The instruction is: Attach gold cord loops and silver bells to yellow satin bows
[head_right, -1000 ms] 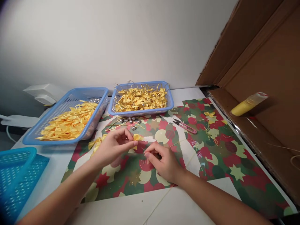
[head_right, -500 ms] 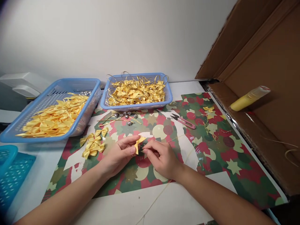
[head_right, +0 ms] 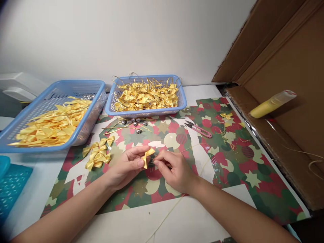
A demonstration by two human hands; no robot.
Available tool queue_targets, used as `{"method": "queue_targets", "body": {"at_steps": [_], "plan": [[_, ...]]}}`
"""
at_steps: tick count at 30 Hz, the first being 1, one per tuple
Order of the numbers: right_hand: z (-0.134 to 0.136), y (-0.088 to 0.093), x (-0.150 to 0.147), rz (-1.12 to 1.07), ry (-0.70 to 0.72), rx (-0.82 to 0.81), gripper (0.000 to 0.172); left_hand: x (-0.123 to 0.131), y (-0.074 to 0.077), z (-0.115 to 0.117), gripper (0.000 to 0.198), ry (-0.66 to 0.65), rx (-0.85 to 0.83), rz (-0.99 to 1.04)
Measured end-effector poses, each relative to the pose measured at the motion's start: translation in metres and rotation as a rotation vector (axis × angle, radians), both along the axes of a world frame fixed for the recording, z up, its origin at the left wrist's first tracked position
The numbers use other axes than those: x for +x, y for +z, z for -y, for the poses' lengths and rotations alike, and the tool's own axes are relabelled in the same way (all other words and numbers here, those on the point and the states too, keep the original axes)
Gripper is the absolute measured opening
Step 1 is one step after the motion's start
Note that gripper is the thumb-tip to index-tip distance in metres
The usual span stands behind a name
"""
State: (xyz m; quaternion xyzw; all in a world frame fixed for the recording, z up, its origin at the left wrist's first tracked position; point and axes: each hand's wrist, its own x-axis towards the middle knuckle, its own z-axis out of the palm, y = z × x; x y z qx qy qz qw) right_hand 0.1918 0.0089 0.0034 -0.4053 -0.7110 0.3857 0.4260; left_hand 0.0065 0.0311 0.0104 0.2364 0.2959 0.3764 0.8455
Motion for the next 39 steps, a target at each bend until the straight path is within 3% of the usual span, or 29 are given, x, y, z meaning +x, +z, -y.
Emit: {"method": "queue_targets", "body": {"at_steps": [39], "plan": [[0.0002,-0.0003,0.0006,-0.007,0.007,-0.025,0.014,-0.0019,0.0007,-0.0008,0.031,-0.041,-0.016,-0.025]]}}
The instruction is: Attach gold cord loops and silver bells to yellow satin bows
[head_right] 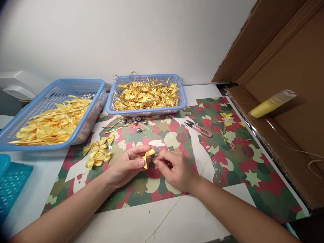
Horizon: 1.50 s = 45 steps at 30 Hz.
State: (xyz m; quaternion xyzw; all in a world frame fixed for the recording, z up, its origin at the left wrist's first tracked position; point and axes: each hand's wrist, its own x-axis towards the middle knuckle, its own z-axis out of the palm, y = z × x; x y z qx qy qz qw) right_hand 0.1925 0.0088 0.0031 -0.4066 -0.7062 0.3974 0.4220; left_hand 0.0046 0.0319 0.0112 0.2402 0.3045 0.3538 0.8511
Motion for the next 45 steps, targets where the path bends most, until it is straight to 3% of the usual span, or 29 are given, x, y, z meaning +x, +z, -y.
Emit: {"method": "queue_targets", "body": {"at_steps": [29,37,45], "plan": [[-0.001,-0.0008,-0.0013,0.028,0.002,0.04,0.015,0.0033,0.0001,0.0008,0.033,-0.018,-0.013,-0.128],[-0.0008,-0.0011,-0.0018,0.016,-0.007,-0.007,0.015,0.0024,-0.0025,0.0004,0.032,0.008,0.052,-0.041],[-0.0012,-0.0009,-0.0021,0.006,-0.006,0.031,0.016,0.0015,-0.0045,0.0005,0.029,0.026,0.013,-0.037]]}}
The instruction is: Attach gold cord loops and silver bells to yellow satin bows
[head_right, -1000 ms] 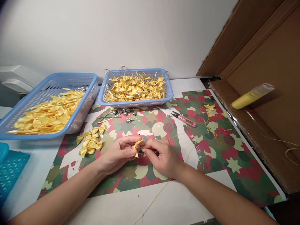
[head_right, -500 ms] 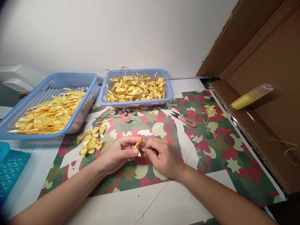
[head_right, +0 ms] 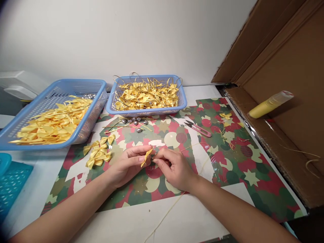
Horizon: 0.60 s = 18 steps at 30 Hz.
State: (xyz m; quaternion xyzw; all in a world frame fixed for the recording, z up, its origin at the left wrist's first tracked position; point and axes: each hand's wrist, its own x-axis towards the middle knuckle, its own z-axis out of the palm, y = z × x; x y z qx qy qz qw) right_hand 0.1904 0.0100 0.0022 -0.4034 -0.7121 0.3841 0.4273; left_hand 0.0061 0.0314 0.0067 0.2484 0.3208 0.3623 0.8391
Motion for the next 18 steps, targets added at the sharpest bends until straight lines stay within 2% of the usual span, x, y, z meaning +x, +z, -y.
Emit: {"method": "queue_targets", "body": {"at_steps": [18], "plan": [[-0.0006,-0.0026,0.0018,-0.007,0.013,0.012,0.015,-0.0008,0.0011,-0.0007,0.031,-0.016,0.005,0.009]]}}
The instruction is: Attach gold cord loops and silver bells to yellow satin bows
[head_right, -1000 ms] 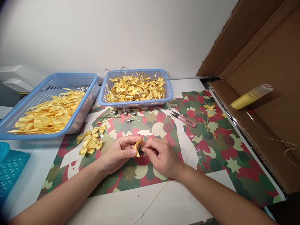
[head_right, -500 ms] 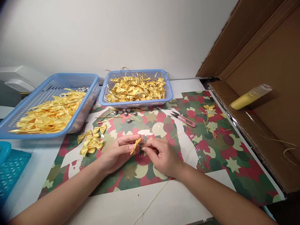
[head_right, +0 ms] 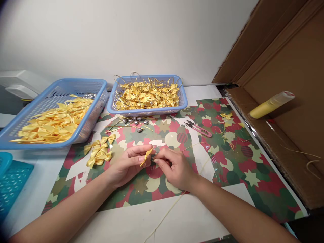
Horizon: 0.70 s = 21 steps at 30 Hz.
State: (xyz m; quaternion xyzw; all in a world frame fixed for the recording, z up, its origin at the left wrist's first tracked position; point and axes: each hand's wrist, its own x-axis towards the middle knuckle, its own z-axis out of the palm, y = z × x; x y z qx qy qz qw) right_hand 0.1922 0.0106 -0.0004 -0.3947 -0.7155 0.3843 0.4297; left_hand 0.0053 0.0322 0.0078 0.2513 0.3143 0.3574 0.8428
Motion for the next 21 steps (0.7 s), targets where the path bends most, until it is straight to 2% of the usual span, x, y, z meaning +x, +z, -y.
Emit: {"method": "queue_targets", "body": {"at_steps": [21], "plan": [[-0.0001,0.0008,-0.0002,0.002,0.002,0.019,0.015,-0.0007,0.0008,0.0007,0.031,-0.003,0.018,-0.014]]}}
